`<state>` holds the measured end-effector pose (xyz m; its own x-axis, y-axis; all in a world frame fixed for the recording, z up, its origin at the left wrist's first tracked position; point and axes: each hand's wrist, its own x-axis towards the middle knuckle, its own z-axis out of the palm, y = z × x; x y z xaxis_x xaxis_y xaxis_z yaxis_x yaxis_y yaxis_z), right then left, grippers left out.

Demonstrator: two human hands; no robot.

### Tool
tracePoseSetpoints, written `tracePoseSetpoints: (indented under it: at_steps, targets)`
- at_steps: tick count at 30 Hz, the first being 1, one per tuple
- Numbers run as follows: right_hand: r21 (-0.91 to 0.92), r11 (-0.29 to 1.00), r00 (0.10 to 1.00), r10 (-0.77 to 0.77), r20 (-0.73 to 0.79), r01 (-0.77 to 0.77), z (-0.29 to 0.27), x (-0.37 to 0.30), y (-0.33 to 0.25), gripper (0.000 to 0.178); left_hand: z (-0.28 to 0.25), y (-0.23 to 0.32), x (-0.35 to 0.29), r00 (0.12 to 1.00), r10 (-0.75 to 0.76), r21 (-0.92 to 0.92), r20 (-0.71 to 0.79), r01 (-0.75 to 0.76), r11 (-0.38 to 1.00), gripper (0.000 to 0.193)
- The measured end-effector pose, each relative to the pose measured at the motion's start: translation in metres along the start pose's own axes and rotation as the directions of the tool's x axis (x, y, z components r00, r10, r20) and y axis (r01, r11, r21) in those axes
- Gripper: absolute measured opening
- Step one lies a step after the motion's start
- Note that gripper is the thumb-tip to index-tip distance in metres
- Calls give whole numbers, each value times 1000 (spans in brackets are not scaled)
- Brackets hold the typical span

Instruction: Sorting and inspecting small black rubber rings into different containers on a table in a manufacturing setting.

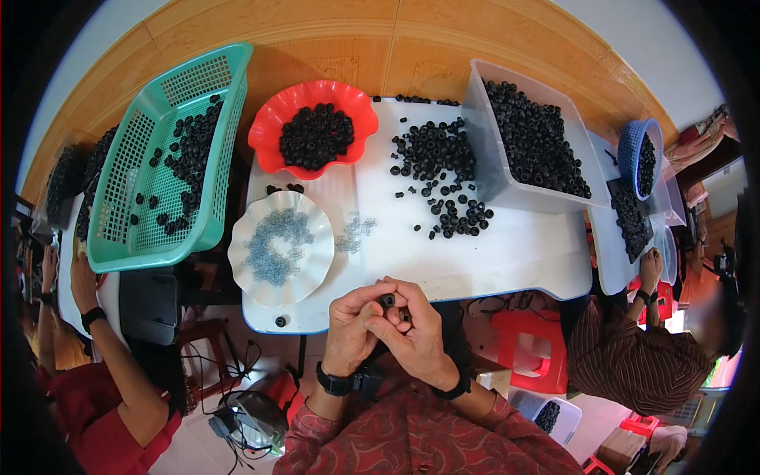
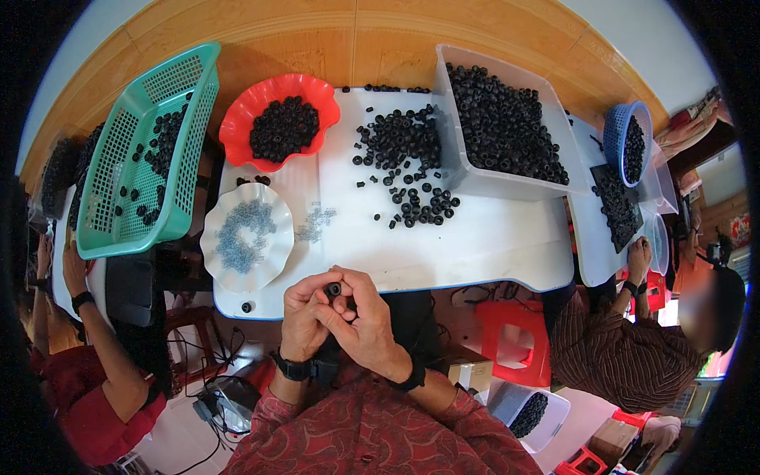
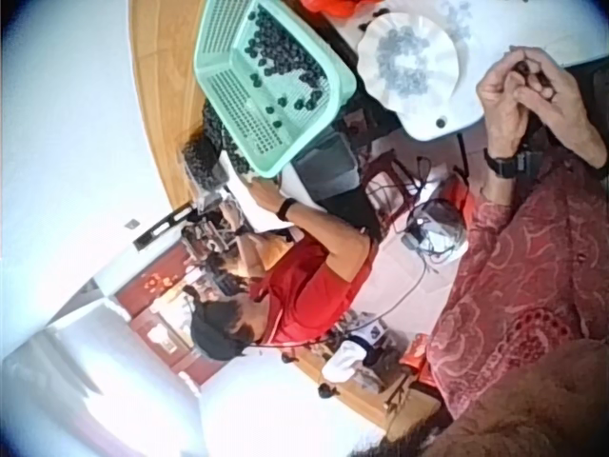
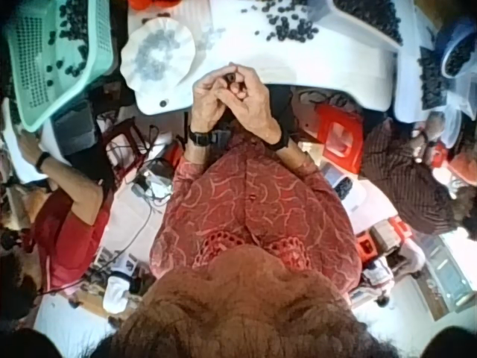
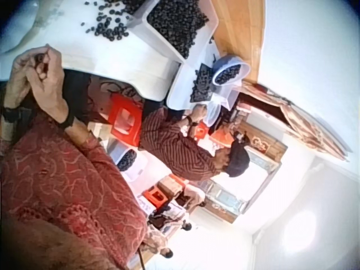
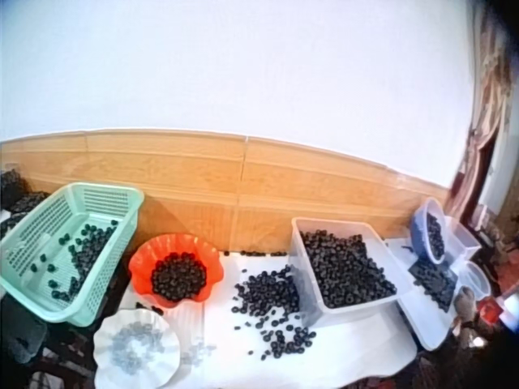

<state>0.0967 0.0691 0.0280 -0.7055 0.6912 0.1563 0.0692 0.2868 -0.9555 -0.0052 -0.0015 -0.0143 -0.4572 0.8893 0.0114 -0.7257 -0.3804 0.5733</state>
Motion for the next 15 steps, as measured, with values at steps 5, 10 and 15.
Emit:
tracePoseSetpoints:
  at_steps: [5,10,15]
  targets:
    - [78,997,1000,-28,3,27,0,5,-3,48,9,3,-1,1000,18,-46,5,-18,999,29]
    - [134,991,1000,3,26,-6,-2,7,-6,49,15,3,-1,999,36,-55,-10,-36,998,28]
    - [196,980,1000,13,27,-18,-3,9,-7,49,17,1,0,998,53,-55,-21,-54,997,28]
